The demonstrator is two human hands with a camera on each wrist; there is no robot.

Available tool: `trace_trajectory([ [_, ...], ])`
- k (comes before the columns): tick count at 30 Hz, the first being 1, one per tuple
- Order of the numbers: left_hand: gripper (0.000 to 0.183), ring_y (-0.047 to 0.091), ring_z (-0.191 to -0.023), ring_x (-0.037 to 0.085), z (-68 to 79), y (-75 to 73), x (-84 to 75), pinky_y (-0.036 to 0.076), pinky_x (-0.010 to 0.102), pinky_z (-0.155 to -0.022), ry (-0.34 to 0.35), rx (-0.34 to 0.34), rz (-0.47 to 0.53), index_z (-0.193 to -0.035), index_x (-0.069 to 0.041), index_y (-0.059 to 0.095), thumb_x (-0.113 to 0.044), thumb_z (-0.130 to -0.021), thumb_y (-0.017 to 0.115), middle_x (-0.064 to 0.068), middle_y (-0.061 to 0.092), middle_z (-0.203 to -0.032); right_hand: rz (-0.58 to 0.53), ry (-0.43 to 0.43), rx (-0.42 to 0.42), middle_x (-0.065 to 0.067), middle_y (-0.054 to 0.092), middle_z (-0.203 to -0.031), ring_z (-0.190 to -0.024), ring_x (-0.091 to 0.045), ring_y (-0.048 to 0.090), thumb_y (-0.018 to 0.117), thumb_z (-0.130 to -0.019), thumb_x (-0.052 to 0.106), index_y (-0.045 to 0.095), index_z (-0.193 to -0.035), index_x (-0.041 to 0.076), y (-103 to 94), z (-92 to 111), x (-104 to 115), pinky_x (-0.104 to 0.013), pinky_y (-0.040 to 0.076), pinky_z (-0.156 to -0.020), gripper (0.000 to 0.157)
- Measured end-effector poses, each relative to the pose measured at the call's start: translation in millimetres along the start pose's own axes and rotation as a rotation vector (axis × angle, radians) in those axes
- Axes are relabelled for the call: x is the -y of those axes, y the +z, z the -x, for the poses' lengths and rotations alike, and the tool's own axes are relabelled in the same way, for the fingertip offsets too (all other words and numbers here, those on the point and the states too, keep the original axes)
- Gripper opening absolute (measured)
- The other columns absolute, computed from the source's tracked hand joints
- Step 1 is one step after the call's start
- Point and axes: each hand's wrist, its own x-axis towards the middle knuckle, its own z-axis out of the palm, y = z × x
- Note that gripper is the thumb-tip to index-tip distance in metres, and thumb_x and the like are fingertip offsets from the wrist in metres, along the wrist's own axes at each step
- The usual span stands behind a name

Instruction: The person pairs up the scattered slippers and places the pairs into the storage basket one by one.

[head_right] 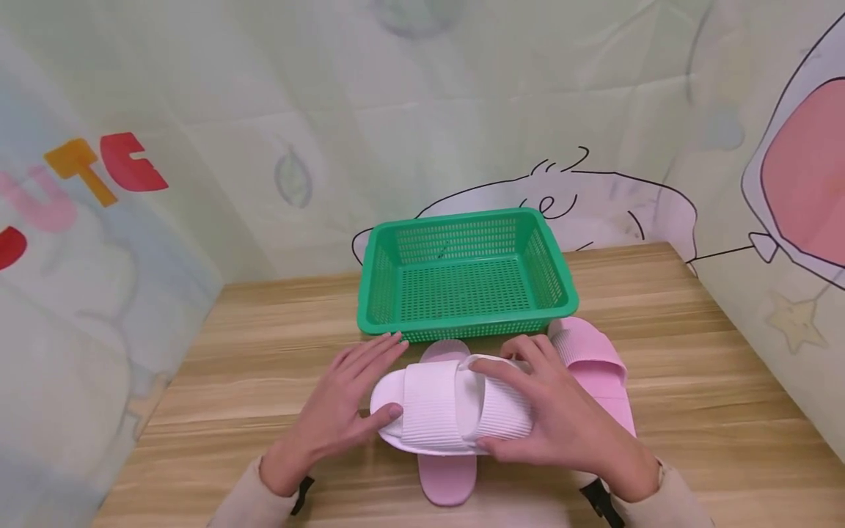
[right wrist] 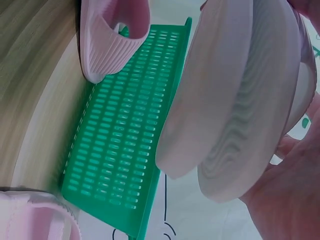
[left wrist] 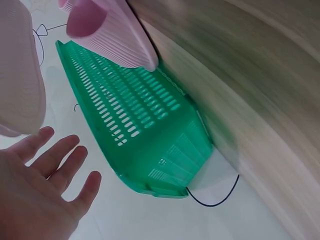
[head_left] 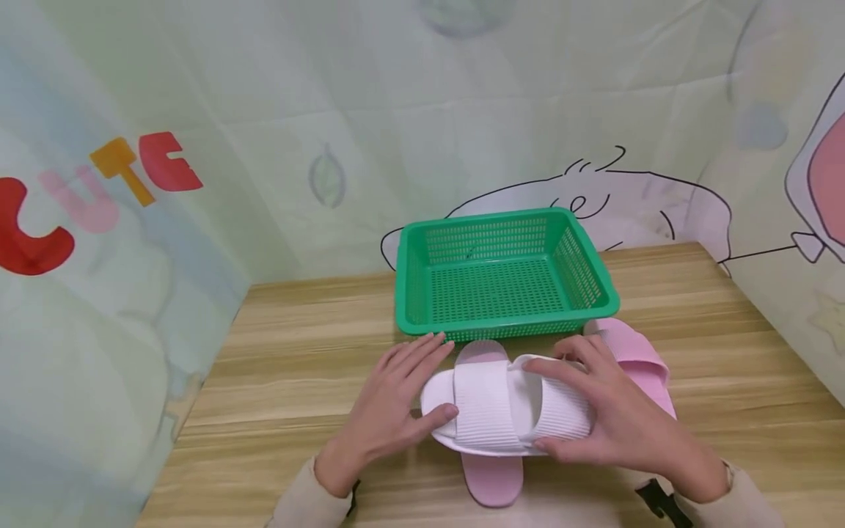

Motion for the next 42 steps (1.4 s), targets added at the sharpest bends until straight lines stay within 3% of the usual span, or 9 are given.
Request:
trace_trajectory([
  [9, 0.078, 0.040, -0.154, 0.036, 1.7, 4.9, 10.8, 0.037, 0.062, -0.118, -0.047, -0.003, -0.007, -0.160, -0.014, 0.047, -0.067, -0.109, 0.024, 0.011, 0.042, -0.168, 0.013, 0.085, 0.027, 0.011, 0.052, -0.125, -0.120, -0.012, 0.040, 0.097, -0.067, 0.054, 0.067, -0.139, 0.032, -1.5, 14, -6, -0.026, 0.046, -0.087, 0.081],
  [16, 0.072, 0.023, -0.162, 0.037, -1.1, 11.0, 18.6, 0.023, 0.063, -0.126, -0.122, 0.016, -0.061, -0.165, -0.019, 0.041, -0.064, -0.111, 0.026, 0.008, 0.028, -0.175, 0.011, 0.130, 0.019, 0.010, 0.052, -0.127, -0.121, -0.011, 0.041, 0.100, -0.064, 0.049, 0.067, -0.139, 0.031, -1.4, 27, -10, -0.024, 0.046, -0.088, 0.085],
  [26, 0.062, 0.024, -0.161, 0.039, -3.7, 20.0, 25.2, 0.023, 0.064, -0.126, -0.151, 0.053, -0.125, -0.164, -0.023, 0.043, -0.055, -0.111, 0.043, 0.007, 0.030, -0.174, 0.000, 0.120, -0.024, 0.007, 0.053, -0.127, -0.121, -0.010, 0.043, 0.101, -0.064, 0.047, 0.068, -0.138, 0.027, -0.5, 33, -17, -0.021, 0.040, -0.091, 0.084],
  [36, 0.062, 0.024, -0.161, 0.037, -4.9, 21.5, 25.8, 0.025, 0.063, -0.125, -0.153, 0.061, -0.145, -0.164, -0.025, 0.042, -0.057, -0.112, 0.035, 0.005, 0.030, -0.174, 0.001, 0.094, -0.047, 0.003, 0.057, -0.131, -0.122, -0.014, 0.046, 0.099, -0.066, 0.051, 0.068, -0.140, 0.024, -2.2, 30, -22, -0.022, 0.039, -0.095, 0.084],
  [42, 0.061, 0.030, -0.158, 0.040, -4.4, 22.2, 28.8, 0.029, 0.066, -0.123, -0.122, 0.030, -0.168, -0.162, -0.023, 0.046, -0.049, -0.108, 0.055, 0.007, 0.036, -0.172, 0.003, 0.090, -0.046, 0.003, 0.057, -0.134, -0.123, -0.014, 0.046, 0.099, -0.067, 0.050, 0.066, -0.143, 0.026, -4.5, 26, -22, -0.025, 0.038, -0.096, 0.086],
])
